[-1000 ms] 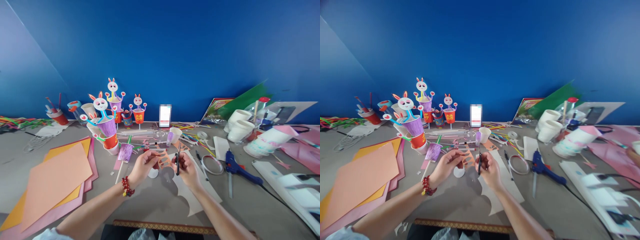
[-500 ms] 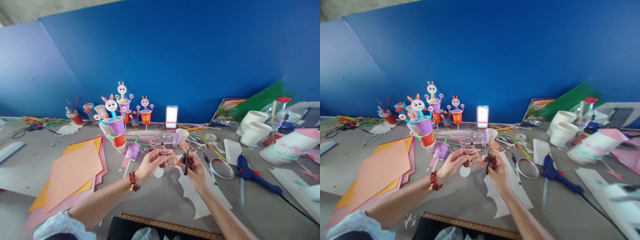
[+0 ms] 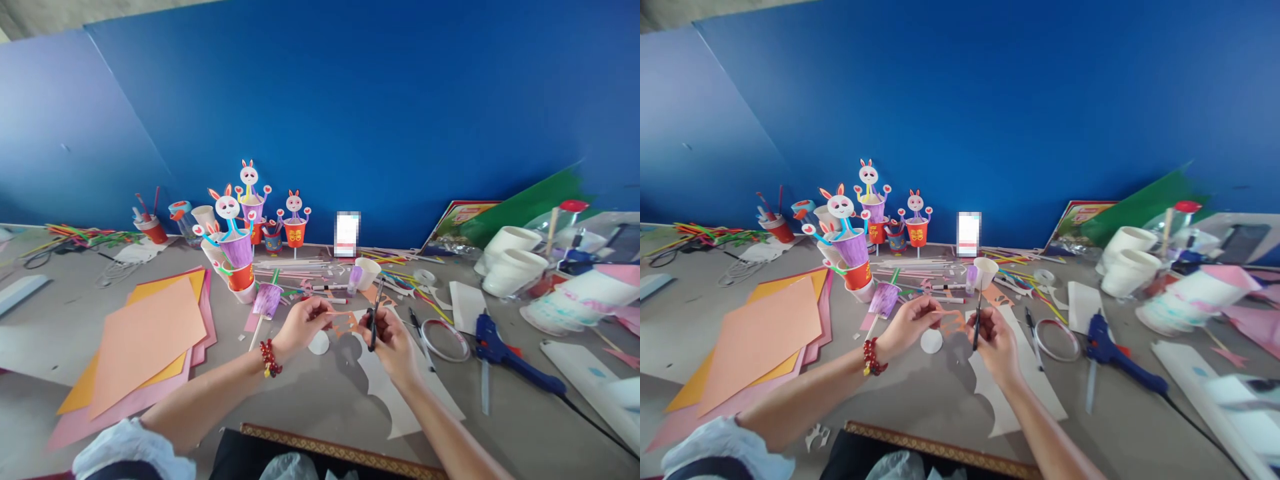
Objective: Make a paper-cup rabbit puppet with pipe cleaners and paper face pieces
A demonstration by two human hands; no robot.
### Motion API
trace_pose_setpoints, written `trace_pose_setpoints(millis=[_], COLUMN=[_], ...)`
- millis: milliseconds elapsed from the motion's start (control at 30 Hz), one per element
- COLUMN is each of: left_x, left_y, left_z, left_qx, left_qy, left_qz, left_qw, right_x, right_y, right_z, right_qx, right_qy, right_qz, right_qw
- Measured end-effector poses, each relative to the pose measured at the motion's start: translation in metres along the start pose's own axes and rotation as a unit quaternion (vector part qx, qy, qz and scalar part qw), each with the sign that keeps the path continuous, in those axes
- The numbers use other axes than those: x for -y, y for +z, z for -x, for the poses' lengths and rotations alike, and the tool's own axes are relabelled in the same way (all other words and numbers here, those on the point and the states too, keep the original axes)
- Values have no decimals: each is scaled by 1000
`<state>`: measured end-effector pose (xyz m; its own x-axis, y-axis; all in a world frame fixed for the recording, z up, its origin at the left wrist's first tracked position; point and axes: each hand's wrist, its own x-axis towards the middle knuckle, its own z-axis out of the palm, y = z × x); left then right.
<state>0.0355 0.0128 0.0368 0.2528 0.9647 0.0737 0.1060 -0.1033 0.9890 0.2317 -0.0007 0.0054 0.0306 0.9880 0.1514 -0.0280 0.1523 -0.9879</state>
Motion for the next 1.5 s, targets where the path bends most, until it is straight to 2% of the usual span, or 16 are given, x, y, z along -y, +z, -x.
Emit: trace_pose_setpoints(millis=[133, 200, 267, 400, 467, 633, 1100, 1500], left_x=[7, 9, 8, 8, 10, 14, 25, 27], left_y=[5, 7, 10, 17, 22, 32, 31, 34], left_z=[0, 1, 3, 6, 6, 5, 8, 10], left_qx=[2, -19, -13, 105, 128, 76, 29, 15], left_qy=[-60, -65, -69, -112, -126, -99, -14, -27], left_qz=[159, 195, 203, 212, 218, 212, 170, 214], left_qw=[985, 978, 977, 965, 959, 969, 985, 976], right_x=[-2, -3, -2, 0, 1, 1, -3, -6], right_y=[1, 0, -1, -1, -1, -1, 5, 4], right_z=[0, 0, 1, 3, 3, 3, 6, 7], right_qx=[5, 6, 8, 15, 21, 29, 46, 47], right_qy=[-8, -14, -20, -23, -14, -5, -1, -12], right_qz=[6, 0, -3, 6, 4, 4, 25, 56], right_qw=[1000, 1000, 1000, 1000, 1000, 1000, 999, 997])
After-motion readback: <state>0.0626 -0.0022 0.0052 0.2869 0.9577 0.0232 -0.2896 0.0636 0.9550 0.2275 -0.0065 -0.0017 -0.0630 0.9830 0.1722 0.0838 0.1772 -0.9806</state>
